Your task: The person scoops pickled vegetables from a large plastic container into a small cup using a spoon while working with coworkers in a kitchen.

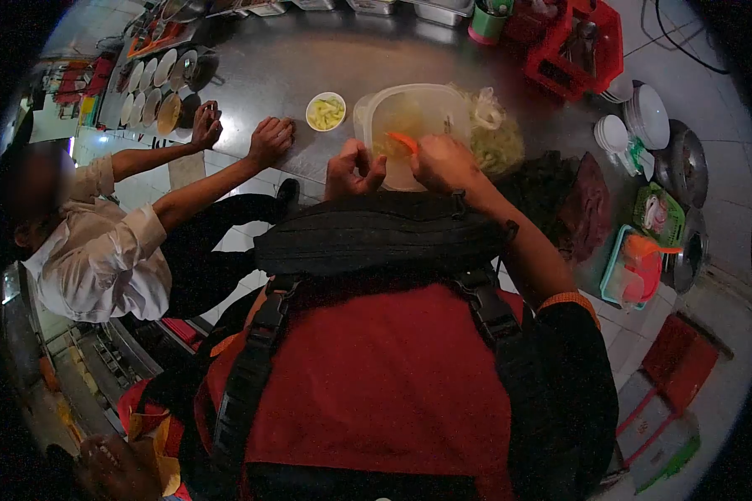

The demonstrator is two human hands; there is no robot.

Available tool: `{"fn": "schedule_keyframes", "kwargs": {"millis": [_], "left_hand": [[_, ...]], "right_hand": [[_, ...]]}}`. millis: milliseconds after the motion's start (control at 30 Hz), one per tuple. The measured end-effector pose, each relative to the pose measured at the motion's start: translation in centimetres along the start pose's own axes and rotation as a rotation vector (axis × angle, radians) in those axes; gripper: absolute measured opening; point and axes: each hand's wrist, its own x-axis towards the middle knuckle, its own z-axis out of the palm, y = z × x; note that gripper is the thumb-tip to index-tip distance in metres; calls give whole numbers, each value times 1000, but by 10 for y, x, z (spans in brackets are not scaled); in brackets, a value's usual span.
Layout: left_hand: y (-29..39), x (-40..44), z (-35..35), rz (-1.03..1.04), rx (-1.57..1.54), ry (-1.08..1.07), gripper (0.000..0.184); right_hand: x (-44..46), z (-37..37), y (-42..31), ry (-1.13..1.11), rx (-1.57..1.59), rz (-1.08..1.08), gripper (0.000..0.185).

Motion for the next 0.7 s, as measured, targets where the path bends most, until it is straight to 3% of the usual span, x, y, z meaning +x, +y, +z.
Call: {"fn": "schedule_keyframes", "kwargs": {"millis": [600, 667, 700], "left_hand": [[1, -3, -5, -47, 15, -39, 27], [-21, -9, -4, -39, 2, -43, 23], [-50, -19, 0, -131, -91, -72, 24]], "right_hand": [[24, 7, -4, -23, 264, -141, 33], [27, 8, 3, -46, 309, -200, 34], [27, 5, 5, -48, 307, -208, 34]]}}
